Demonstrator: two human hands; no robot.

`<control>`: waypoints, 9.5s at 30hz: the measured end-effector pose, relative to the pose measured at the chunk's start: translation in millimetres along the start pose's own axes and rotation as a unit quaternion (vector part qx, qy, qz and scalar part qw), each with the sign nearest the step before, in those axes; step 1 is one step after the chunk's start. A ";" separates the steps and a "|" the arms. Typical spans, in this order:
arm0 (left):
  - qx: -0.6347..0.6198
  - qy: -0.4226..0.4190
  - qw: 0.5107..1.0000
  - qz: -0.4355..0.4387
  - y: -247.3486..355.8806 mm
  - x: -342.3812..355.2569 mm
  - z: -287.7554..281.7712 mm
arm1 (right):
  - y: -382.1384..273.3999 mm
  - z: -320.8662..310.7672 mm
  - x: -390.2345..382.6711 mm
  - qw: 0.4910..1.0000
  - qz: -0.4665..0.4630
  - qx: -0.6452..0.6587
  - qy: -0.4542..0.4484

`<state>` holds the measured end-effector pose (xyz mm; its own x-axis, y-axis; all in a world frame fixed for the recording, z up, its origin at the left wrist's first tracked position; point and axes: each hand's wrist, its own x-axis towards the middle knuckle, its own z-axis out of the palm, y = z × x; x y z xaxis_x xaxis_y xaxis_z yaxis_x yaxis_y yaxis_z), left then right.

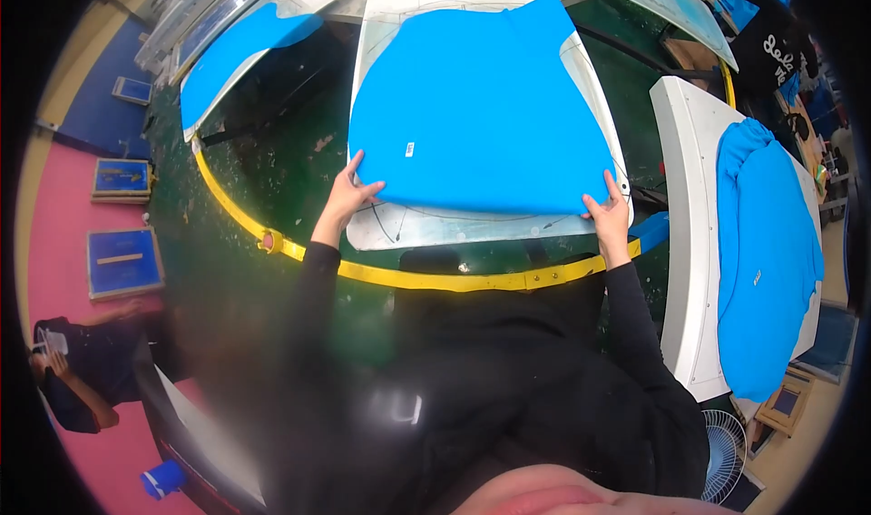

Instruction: Placing and aligning blue t-shirt fabric onto a screen printing platen machine.

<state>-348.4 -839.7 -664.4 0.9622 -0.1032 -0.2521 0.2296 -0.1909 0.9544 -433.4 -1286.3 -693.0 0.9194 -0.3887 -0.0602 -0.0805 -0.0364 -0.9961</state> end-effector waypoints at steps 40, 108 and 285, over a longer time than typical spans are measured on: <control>0.202 0.129 0.967 0.081 -61.4 -23.0 37.6 | 29.6 -6.6 -28.1 0.967 -0.092 -0.238 0.020; 0.311 0.097 0.898 0.297 -25.2 -191.4 111.2 | -70.5 -44.7 -103.1 0.889 -0.121 -0.363 -0.252; -0.067 -0.014 0.997 0.042 143.4 288.5 88.0 | -69.7 -46.6 346.1 0.985 -0.166 -0.043 0.000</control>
<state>-50.8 -982.8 -614.3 0.9747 -0.1409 -0.1737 0.1684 -0.0484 0.9845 -127.5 -1461.2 -641.4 0.9008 -0.3415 0.2682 0.1924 -0.2399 -0.9516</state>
